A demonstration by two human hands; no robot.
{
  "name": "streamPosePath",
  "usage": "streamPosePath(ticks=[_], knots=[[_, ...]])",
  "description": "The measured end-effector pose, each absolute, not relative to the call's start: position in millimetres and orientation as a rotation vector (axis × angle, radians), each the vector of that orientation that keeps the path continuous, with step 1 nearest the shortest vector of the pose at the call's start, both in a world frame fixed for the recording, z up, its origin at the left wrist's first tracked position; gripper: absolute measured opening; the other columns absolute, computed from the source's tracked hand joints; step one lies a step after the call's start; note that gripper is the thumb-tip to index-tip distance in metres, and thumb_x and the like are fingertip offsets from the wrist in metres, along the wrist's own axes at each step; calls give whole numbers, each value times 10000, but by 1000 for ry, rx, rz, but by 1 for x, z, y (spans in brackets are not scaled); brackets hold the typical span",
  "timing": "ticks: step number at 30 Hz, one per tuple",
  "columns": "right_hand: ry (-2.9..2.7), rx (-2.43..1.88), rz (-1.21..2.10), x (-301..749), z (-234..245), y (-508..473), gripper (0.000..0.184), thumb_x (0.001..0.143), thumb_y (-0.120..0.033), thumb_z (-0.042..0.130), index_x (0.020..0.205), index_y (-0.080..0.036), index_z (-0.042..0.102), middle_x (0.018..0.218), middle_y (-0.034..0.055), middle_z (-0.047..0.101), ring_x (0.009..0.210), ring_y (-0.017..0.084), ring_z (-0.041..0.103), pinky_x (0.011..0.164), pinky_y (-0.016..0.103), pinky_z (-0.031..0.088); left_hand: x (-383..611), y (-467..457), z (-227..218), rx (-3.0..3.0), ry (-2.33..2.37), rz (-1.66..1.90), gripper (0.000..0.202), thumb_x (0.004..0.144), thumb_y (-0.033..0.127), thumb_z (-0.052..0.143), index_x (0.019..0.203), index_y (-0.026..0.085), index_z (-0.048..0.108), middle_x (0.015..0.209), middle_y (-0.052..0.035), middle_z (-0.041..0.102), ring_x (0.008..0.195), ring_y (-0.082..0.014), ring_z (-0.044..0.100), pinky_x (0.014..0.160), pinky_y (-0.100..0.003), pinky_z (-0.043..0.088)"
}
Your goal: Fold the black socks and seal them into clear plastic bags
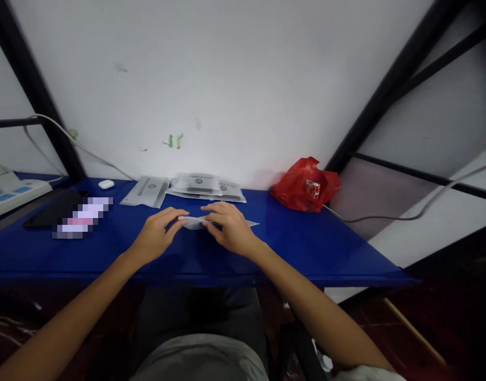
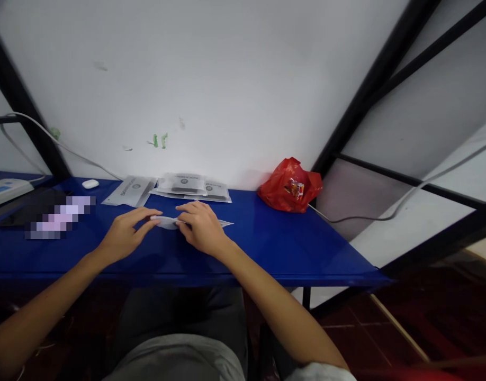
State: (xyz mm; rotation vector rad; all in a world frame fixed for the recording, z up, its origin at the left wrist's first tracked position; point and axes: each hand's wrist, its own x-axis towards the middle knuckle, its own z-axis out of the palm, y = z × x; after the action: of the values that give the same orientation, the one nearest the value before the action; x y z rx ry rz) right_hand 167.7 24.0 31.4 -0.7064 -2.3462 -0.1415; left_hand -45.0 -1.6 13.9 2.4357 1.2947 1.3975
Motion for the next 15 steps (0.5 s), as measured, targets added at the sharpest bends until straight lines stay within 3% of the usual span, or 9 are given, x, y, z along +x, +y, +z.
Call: streamPosePath(ticks=[3, 8, 15], knots=[[-2316, -702, -105, 169, 29, 26, 128, 852, -181, 547, 852, -191, 675, 1075, 58, 677, 999, 193, 589, 877, 391, 456, -47, 1, 6, 2278, 1344, 1478, 177, 840, 329, 585, 905, 187, 670, 796, -7, 686, 702, -123, 623, 655, -230, 496], [-2262, -704, -20, 169, 29, 25, 127, 861, -202, 549, 862, -202, 676, 1062, 56, 683, 979, 183, 598, 859, 387, 477, -45, 3, 5, 2042, 1368, 1647, 186, 768, 370, 655, 765, 186, 686, 725, 0, 694, 665, -133, 636, 660, -251, 524], [-2265, -776, 72, 173, 33, 25, 102, 848, -206, 577, 870, -210, 677, 1080, 59, 674, 1008, 190, 598, 881, 395, 486, -45, -4, 11, 2215, 1290, 1616, 151, 837, 260, 566, 818, 195, 702, 815, -15, 717, 758, -136, 652, 729, -258, 521]])
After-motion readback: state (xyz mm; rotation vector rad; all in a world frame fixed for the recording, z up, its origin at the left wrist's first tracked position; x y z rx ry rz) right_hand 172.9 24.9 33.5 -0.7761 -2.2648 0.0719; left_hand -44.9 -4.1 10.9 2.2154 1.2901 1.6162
